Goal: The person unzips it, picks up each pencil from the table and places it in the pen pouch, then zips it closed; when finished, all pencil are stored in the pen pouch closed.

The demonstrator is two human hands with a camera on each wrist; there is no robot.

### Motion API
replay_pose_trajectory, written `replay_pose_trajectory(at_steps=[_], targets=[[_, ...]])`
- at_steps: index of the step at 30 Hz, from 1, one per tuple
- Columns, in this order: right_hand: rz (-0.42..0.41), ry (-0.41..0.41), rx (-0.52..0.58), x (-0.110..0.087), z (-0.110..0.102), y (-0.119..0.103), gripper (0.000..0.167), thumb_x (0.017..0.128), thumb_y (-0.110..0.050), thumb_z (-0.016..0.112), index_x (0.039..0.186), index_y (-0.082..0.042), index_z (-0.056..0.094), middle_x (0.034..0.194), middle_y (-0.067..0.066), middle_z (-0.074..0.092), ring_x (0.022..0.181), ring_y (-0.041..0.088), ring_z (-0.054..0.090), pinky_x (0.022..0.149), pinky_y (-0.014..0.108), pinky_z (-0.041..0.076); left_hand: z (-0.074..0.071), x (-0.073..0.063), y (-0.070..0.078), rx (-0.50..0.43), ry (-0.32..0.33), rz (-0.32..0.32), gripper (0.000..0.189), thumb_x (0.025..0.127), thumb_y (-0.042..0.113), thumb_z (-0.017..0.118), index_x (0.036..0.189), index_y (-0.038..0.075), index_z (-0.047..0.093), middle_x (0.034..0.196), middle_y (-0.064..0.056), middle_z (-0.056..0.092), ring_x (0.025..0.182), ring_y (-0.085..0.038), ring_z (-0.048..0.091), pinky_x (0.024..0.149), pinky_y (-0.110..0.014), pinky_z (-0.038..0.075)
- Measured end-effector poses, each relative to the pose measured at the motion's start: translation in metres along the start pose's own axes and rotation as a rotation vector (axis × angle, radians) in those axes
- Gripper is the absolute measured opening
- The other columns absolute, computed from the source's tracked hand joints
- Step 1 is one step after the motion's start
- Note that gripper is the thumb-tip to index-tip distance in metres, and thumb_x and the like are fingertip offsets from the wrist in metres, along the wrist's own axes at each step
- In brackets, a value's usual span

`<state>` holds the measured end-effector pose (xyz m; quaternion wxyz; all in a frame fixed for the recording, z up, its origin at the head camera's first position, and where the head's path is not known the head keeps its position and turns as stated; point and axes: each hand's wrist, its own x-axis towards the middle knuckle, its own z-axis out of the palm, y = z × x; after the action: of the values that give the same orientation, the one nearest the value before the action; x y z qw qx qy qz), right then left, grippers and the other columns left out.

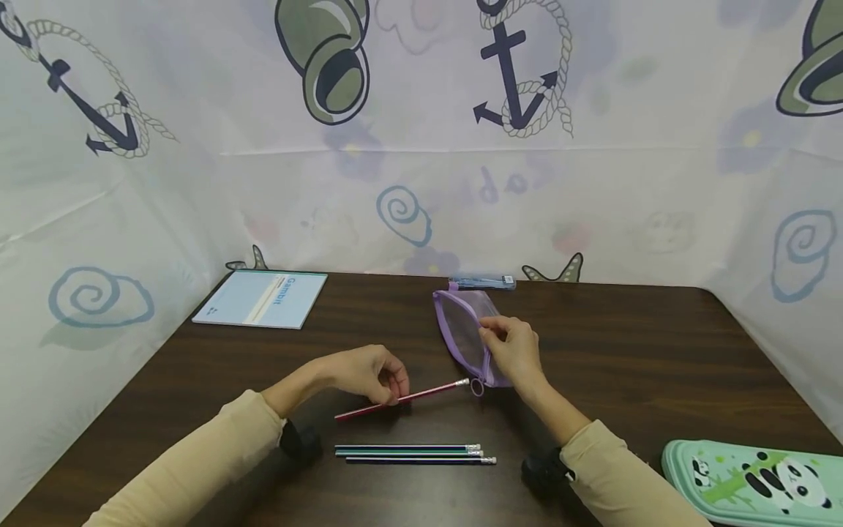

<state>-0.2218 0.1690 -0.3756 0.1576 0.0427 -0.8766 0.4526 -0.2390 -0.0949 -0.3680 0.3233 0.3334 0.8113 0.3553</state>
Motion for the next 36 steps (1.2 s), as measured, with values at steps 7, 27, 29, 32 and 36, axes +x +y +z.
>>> replay_pose_trajectory(at_steps=[7, 27, 29, 32, 36], targets=[[-0.004, -0.003, 0.012, -0.002, 0.004, -0.003, 0.014, 0.086, -0.005, 0.066, 0.098, 0.001, 0.071, 0.078, 0.011, 0.068, 0.062, 0.002, 0.049, 0.053, 0.015, 0.041, -0.013, 0.011, -0.003, -0.448, 0.064, -0.151, 0.026, 0.091, 0.006, 0.055, 0.113, -0.007, 0.058, 0.093, -0.008, 0.066, 0.084, -0.014, 0.064, 0.076, -0.029, 0.057], [0.013, -0.042, 0.039, -0.005, 0.007, -0.010, 0.015, 0.087, -0.004, 0.065, 0.099, 0.001, 0.071, 0.077, 0.011, 0.067, 0.059, 0.005, 0.050, 0.051, 0.016, 0.043, 0.032, 0.054, 0.019, -0.602, 0.258, -0.222, 0.016, 0.086, 0.001, 0.066, 0.100, -0.006, 0.062, 0.081, -0.008, 0.067, 0.071, -0.013, 0.066, 0.067, -0.029, 0.059], [0.010, -0.046, 0.037, -0.005, 0.007, -0.011, 0.015, 0.087, -0.004, 0.065, 0.100, 0.001, 0.071, 0.078, 0.011, 0.067, 0.060, 0.006, 0.050, 0.051, 0.016, 0.043, 0.031, 0.053, 0.021, -0.606, 0.271, -0.224, 0.016, 0.087, 0.003, 0.064, 0.100, -0.007, 0.063, 0.079, -0.008, 0.067, 0.068, -0.012, 0.065, 0.065, -0.027, 0.059], [0.000, -0.049, 0.040, -0.005, 0.008, -0.010, 0.015, 0.087, -0.004, 0.065, 0.100, 0.002, 0.071, 0.078, 0.011, 0.066, 0.061, 0.006, 0.050, 0.051, 0.016, 0.044, 0.028, 0.051, 0.021, -0.631, 0.264, -0.241, 0.022, 0.090, 0.006, 0.062, 0.105, -0.009, 0.063, 0.078, -0.006, 0.067, 0.065, -0.010, 0.065, 0.062, -0.024, 0.058], [-0.034, -0.022, 0.053, -0.006, 0.008, -0.009, 0.014, 0.086, -0.004, 0.065, 0.097, 0.001, 0.071, 0.075, 0.009, 0.067, 0.060, 0.005, 0.051, 0.051, 0.016, 0.044, 0.025, 0.049, 0.019, -0.690, 0.239, -0.241, 0.026, 0.093, 0.006, 0.057, 0.111, -0.012, 0.060, 0.078, -0.004, 0.067, 0.065, -0.008, 0.064, 0.060, -0.020, 0.057]])
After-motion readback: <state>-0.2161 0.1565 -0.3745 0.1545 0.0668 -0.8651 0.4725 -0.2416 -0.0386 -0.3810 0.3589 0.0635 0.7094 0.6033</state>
